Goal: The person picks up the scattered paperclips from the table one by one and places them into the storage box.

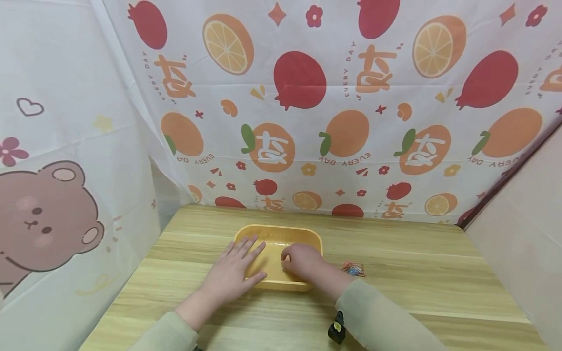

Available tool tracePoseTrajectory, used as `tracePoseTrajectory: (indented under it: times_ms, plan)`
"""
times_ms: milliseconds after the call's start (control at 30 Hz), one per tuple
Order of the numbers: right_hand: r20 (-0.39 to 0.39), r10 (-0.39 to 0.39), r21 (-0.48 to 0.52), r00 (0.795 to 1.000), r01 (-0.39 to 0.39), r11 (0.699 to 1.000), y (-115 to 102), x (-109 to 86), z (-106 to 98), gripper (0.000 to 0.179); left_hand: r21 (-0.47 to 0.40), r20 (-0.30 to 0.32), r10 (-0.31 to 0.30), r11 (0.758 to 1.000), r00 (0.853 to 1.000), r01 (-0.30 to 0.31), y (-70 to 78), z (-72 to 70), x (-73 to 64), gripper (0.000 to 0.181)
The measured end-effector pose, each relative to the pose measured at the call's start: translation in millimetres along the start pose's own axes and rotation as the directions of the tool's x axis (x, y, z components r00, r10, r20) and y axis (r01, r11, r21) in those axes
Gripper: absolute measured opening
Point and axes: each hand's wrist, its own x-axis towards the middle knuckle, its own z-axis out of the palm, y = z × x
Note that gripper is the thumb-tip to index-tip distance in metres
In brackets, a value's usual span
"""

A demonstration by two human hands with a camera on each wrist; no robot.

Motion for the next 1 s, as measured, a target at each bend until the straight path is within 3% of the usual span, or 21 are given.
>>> tracePoseTrajectory:
  times_ms: [300, 600, 1000]
  plan:
    - [-0.051, 0.029, 0.097, 0.998, -0.024, 0.995, 3, -3.4, -3, 0.023, 0.013, -0.015, 0.007, 1.000, 1.000, -0.007, -1.0, -0.4, -1.3, 0.073]
    - [-0.130, 0.027, 0.112, 0.991, -0.013, 0.994, 11, -8.3, -7, 0.027, 0.003, 0.003, 0.003, 1.000, 1.000, -0.003, -1.4, 0.7, 0.3, 0.074]
    - [-0.262, 0.036, 0.179, 0.964, 0.011, 0.984, 20, -23.8, -17, 0.030, -0.002, 0.019, -0.010, 1.000, 1.000, 0.010, -0.9, 1.1, 0.5, 0.074]
